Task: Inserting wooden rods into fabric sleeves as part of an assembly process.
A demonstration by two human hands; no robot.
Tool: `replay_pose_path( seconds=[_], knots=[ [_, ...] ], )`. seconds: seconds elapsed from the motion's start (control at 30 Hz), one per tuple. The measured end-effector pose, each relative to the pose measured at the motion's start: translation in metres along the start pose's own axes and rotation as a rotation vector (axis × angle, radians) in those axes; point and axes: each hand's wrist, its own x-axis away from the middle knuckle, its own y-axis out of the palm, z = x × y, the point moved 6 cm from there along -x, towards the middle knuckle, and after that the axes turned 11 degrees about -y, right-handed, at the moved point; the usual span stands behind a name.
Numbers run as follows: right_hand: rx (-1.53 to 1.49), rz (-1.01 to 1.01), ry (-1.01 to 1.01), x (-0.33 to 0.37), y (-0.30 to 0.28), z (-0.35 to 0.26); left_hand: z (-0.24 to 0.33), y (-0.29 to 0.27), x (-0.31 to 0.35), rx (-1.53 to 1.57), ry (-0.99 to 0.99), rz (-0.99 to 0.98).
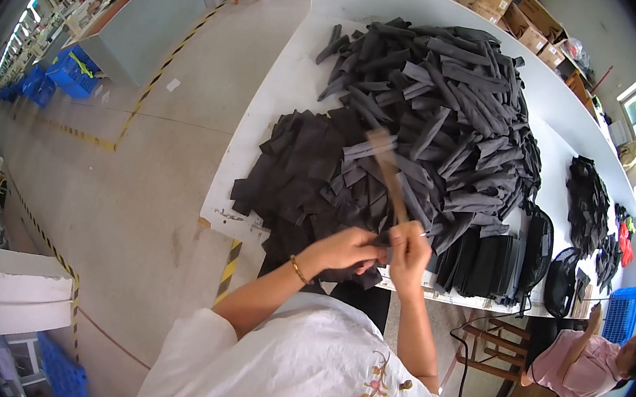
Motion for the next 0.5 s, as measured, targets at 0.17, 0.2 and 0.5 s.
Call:
replay_pose_path(
  seconds=[0.17,0.2,0.5],
  knots=[
    [0.067,0.235,-0.026,-0.015,-0.022,0.009,0.002,0.030,0.002,0.248,0.160,0.002],
    [0.051,0.292,0.000,-0.016,-0.028,0.012,-0.002,0.033,0.000,0.271,0.152,-0.032],
    [-0.090,0.894,0.163,-0.099,-0.166,0.058,-0.024,0.007,0.020,-0.112,0.211,0.204]
  ],
)
